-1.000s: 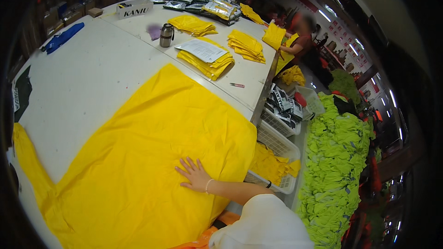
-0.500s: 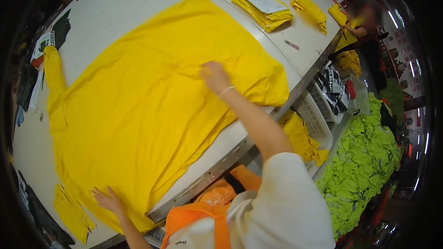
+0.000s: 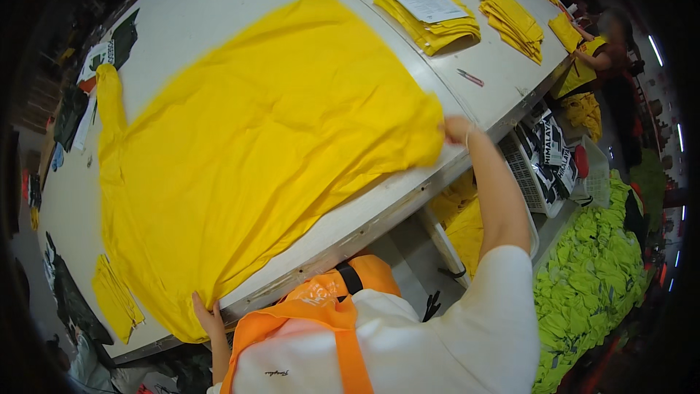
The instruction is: The person folds a yellow raincoat on a white table, aligning the sleeves and body, then folding it into a compact rectangle. The person uses small scissors to trim loose threads from the garment. The folded raincoat is placed into a white plastic basket with other folded items.
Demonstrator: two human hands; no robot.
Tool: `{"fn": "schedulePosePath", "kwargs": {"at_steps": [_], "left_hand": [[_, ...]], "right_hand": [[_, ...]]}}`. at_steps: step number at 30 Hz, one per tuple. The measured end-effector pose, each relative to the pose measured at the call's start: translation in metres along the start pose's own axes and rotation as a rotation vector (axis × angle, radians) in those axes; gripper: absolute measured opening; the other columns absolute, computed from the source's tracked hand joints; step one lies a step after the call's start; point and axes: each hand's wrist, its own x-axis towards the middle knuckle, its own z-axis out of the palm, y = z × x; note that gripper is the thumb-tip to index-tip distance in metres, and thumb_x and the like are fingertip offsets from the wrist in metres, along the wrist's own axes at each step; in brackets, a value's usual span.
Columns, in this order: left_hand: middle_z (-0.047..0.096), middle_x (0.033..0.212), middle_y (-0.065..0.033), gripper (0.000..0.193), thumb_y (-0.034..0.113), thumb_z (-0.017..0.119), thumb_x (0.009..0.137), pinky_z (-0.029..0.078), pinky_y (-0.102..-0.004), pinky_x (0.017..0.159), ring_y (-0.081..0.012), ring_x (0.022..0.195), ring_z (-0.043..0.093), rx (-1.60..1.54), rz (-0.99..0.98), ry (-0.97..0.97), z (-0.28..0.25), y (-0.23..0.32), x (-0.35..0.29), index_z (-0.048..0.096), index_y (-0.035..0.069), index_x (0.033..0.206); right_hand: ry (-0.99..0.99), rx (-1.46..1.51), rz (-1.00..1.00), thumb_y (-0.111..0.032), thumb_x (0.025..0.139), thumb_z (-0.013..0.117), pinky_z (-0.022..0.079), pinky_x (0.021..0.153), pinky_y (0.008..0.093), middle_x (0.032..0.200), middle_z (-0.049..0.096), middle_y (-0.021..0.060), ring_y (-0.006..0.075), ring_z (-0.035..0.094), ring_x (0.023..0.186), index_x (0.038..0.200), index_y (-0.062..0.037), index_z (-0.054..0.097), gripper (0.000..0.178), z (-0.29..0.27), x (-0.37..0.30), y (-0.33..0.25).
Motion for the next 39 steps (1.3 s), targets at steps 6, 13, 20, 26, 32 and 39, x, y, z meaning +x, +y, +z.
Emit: {"fn": "schedulePosePath", "kwargs": {"at_steps": [6, 13, 20, 26, 32, 39], "left_hand": [[0.038, 0.139, -0.0203, 0.071, -0.001, 0.064, 0.072, 0.029, -0.0415, 0.105, -0.0385, 0.126, 0.035, 0.040, -0.008, 0.040, -0.016, -0.015, 0.003, 0.034, 0.000, 0.137], [0.040, 0.137, -0.0235, 0.071, -0.011, 0.048, 0.064, 0.024, -0.0439, 0.109, -0.0394, 0.129, 0.035, 0.167, 0.091, 0.119, -0.015, -0.022, -0.008, 0.040, -0.002, 0.134], [0.030, 0.144, -0.0227, 0.083, 0.005, 0.067, 0.066, 0.021, -0.0438, 0.111, -0.0412, 0.134, 0.024, 0.264, 0.072, -0.145, -0.034, 0.005, -0.013, 0.032, 0.003, 0.141], [0.021, 0.149, -0.0174, 0.102, 0.045, 0.074, 0.069, 0.024, -0.0484, 0.108, -0.0351, 0.138, 0.017, 0.750, -0.138, -0.437, -0.027, 0.013, -0.008, 0.016, 0.011, 0.147], [0.013, 0.150, -0.0227, 0.103, 0.056, 0.063, 0.072, 0.020, -0.0537, 0.109, -0.0397, 0.137, 0.015, 0.660, -0.474, -0.641, 0.018, 0.091, 0.074, 0.010, 0.008, 0.146], [0.020, 0.147, -0.0243, 0.066, 0.033, 0.047, 0.087, 0.017, -0.0513, 0.109, -0.0390, 0.136, 0.018, 0.223, 0.085, -0.107, 0.124, 0.414, 0.146, 0.025, 0.008, 0.144]], "right_hand": [[-0.237, 0.270, -1.157, -0.024, 0.092, 0.051, 0.044, 0.095, 0.0326, 0.106, 0.062, 0.0041, 0.0163, 0.058, 0.103, 0.113, -0.0045, 0.056, 0.029, -0.081, -0.093, -0.256], [0.084, 0.424, -0.881, -0.033, 0.090, 0.057, 0.045, 0.084, 0.0274, 0.097, 0.061, 0.0040, 0.0116, 0.057, 0.089, 0.105, -0.0044, 0.060, 0.033, -0.075, -0.102, -0.194], [0.325, 0.544, -0.614, -0.009, 0.081, 0.062, 0.040, 0.054, 0.0231, 0.067, 0.051, -0.0024, 0.0073, 0.047, 0.059, 0.069, -0.0094, 0.052, 0.016, -0.054, 0.009, -0.043], [0.265, 0.581, -0.440, -0.004, 0.077, 0.056, 0.036, 0.051, 0.0233, 0.065, 0.045, -0.0040, 0.0074, 0.042, 0.059, 0.067, -0.0109, 0.049, 0.014, -0.025, 0.065, 0.066], [0.099, 0.334, -0.478, -0.005, 0.077, 0.061, 0.044, 0.068, 0.0274, 0.082, 0.052, 0.0007, 0.0129, 0.052, 0.077, 0.098, -0.0087, 0.051, 0.023, -0.020, 0.077, 0.105], [0.062, -0.006, -0.590, -0.005, 0.076, 0.065, 0.043, 0.091, 0.0352, 0.114, 0.048, 0.0176, 0.0309, 0.051, 0.107, 0.117, -0.0036, 0.045, 0.046, -0.064, 0.035, 0.068]]}}
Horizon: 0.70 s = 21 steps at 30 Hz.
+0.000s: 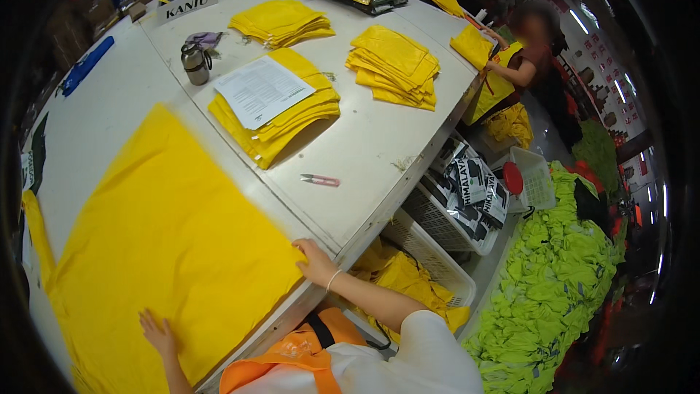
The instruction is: The person folds a yellow raincoat on a white table, aligning the sleeves and body, then folding it into a compact rectangle. The person uses small scissors to trim loose threads from the garment. The folded raincoat is placed into a white plastic basket with other folded items.
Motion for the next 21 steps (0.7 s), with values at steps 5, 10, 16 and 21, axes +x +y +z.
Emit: {"fn": "schedulePosePath", "kwargs": {"at_steps": [5, 10, 16, 21], "left_hand": [[0.019, 0.148, -0.0233, 0.071, 0.040, 0.050, 0.088, 0.013, -0.0499, 0.110, -0.0388, 0.137, 0.017, 0.023, 0.114, 0.081, 0.040, 0.033, 0.000, 0.024, 0.004, 0.144], [0.028, 0.144, -0.0221, 0.066, 0.032, 0.059, 0.085, 0.021, -0.0474, 0.108, -0.0378, 0.134, 0.023, -0.189, 0.176, 0.255, 0.005, 0.108, 0.042, 0.033, 0.005, 0.139], [0.044, 0.132, -0.0216, 0.057, 0.037, 0.059, 0.085, 0.036, -0.0416, 0.100, -0.0356, 0.122, 0.041, -0.456, 0.231, 0.099, -0.017, 0.278, 0.117, 0.046, 0.002, 0.129], [0.062, 0.100, -0.0217, 0.051, 0.034, 0.060, 0.083, 0.048, -0.0377, 0.081, -0.0331, 0.090, 0.060, -0.431, 0.067, -0.134, -0.028, 0.363, 0.166, 0.054, -0.001, 0.120]], "right_hand": [[-0.058, -0.124, -0.049, -0.013, 0.079, 0.065, 0.042, 0.092, 0.0387, 0.112, 0.050, 0.0197, 0.0358, 0.051, 0.106, 0.118, -0.0012, 0.047, 0.045, -0.013, 0.009, 0.023], [0.035, -0.087, -0.105, -0.019, 0.080, 0.068, 0.048, 0.071, 0.0359, 0.097, 0.057, 0.0166, 0.0274, 0.056, 0.078, 0.116, 0.0027, 0.052, 0.046, -0.016, 0.090, 0.005], [-0.032, -0.018, -0.155, -0.021, 0.080, 0.068, 0.048, 0.070, 0.0347, 0.087, 0.060, 0.0148, 0.0245, 0.058, 0.074, 0.117, 0.0019, 0.053, 0.046, 0.038, 0.164, -0.033], [-0.221, 0.034, -0.432, -0.016, 0.080, 0.069, 0.047, 0.060, 0.0257, 0.078, 0.062, 0.0125, 0.0126, 0.057, 0.066, 0.105, 0.0024, 0.060, 0.032, 0.050, 0.153, -0.078]]}}
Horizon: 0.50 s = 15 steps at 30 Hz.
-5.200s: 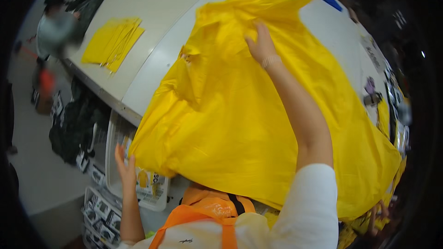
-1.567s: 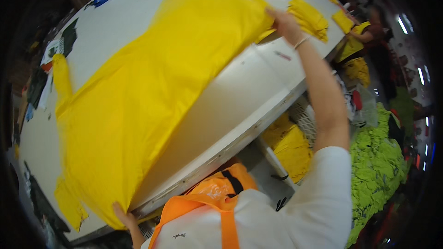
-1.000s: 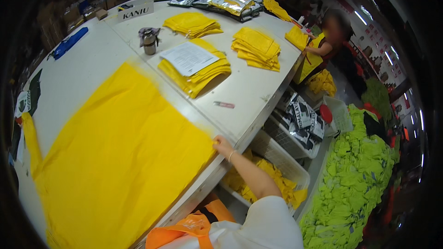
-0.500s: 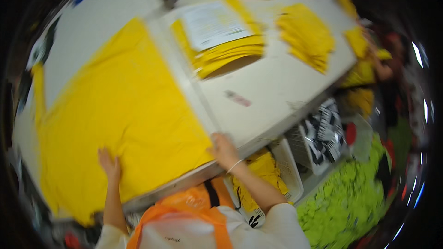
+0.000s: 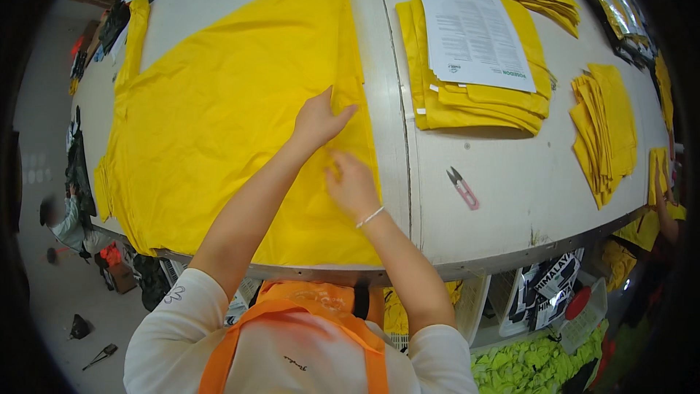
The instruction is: The person folds a yellow raincoat on a white table, aligning the sleeves and body, then folding it into a compact rectangle. The person uses small scissors to trim loose threads from the garment. The folded raincoat is placed into a white plastic basket with other folded items.
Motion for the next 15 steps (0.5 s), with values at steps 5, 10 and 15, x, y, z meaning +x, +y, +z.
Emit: {"fn": "schedulePosePath", "kwargs": {"at_steps": [5, 10, 15], "left_hand": [[0.066, 0.090, -0.0085, 0.030, 0.017, 0.055, 0.087, 0.048, -0.0229, 0.069, -0.0122, 0.082, 0.061, -0.823, -0.165, 0.103, -0.068, -0.032, 0.001, 0.058, -0.005, 0.108], [0.064, 0.097, -0.0051, 0.027, 0.012, 0.049, 0.092, 0.047, -0.0227, 0.074, -0.0102, 0.084, 0.060, -1.172, -0.155, 0.214, -0.130, 0.004, -0.029, 0.058, -0.005, 0.111], [0.064, 0.099, -0.0059, 0.029, 0.014, 0.049, 0.092, 0.046, -0.0222, 0.073, -0.0098, 0.085, 0.059, -1.180, -0.159, 0.156, -0.114, 0.003, -0.020, 0.056, -0.005, 0.114]], "right_hand": [[0.087, 0.261, 0.119, -0.015, 0.083, 0.064, 0.047, 0.061, 0.0296, 0.079, 0.061, 0.0121, 0.0227, 0.059, 0.067, 0.093, -0.0002, 0.064, 0.018, -0.033, 0.047, 0.002], [0.234, -0.155, 0.156, -0.015, 0.082, 0.065, 0.048, 0.070, 0.0357, 0.085, 0.062, 0.0100, 0.0263, 0.060, 0.077, 0.114, -0.0023, 0.054, 0.036, -0.020, 0.125, 0.046], [0.165, -0.067, 0.330, -0.008, 0.079, 0.065, 0.050, 0.063, 0.0351, 0.071, 0.063, 0.0094, 0.0274, 0.061, 0.065, 0.104, -0.0018, 0.060, 0.026, -0.020, 0.132, 0.065]]}}
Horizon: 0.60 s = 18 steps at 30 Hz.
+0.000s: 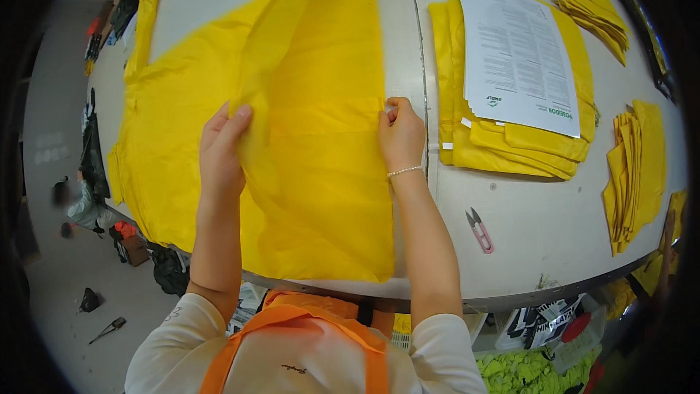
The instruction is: The person folds a yellow raincoat on a white table, aligning the sleeves and body, then folding it into a compact rectangle. The person uses small scissors to trim loose threads from the garment. The folded raincoat is placed into a white plastic basket with other folded items.
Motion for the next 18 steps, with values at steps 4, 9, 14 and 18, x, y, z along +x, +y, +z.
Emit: {"fn": "schedulePosePath", "kwargs": {"at_steps": [4, 9, 14, 18], "left_hand": [[0.062, 0.103, -0.0089, 0.030, 0.013, 0.055, 0.088, 0.045, -0.0286, 0.079, -0.0158, 0.092, 0.059, 0.184, 0.025, -0.059, 0.015, -0.045, 0.028, 0.057, -0.001, 0.115], [0.059, 0.110, -0.0092, 0.037, 0.012, 0.063, 0.075, 0.038, -0.0403, 0.092, -0.0285, 0.105, 0.051, 1.168, 0.786, -0.045, 0.049, -0.094, 0.059, 0.060, 0.005, 0.112], [0.059, 0.104, -0.0078, 0.028, 0.014, 0.068, 0.073, 0.043, -0.0375, 0.083, -0.0288, 0.097, 0.054, 1.008, 0.587, -0.365, 0.052, -0.112, 0.077, 0.066, 0.008, 0.100], [0.059, 0.099, -0.0094, 0.019, 0.013, 0.071, 0.073, 0.045, -0.0353, 0.080, -0.0281, 0.093, 0.055, 0.830, 0.447, -0.356, 0.048, -0.128, 0.087, 0.066, 0.006, 0.090]], "right_hand": [[-0.045, 0.154, -0.001, -0.006, 0.078, 0.065, 0.050, 0.061, 0.0297, 0.072, 0.065, 0.0085, 0.0194, 0.061, 0.063, 0.093, 0.0010, 0.063, 0.017, -0.008, 0.007, 0.013], [-0.155, 0.581, 0.194, -0.005, 0.081, 0.064, 0.048, 0.060, 0.0221, 0.078, 0.064, 0.0043, 0.0100, 0.058, 0.064, 0.092, 0.0034, 0.063, 0.013, -0.011, 0.006, 0.017], [-0.242, 0.747, 0.265, -0.005, 0.086, 0.060, 0.041, 0.050, 0.0192, 0.073, 0.059, 0.0010, 0.0058, 0.050, 0.056, 0.095, 0.0025, 0.060, 0.012, -0.018, 0.002, 0.007], [-0.284, 0.874, 0.282, -0.006, 0.087, 0.058, 0.035, 0.045, 0.0185, 0.069, 0.055, -0.0009, 0.0033, 0.045, 0.051, 0.096, 0.0010, 0.059, 0.011, -0.016, -0.003, 0.008]]}}
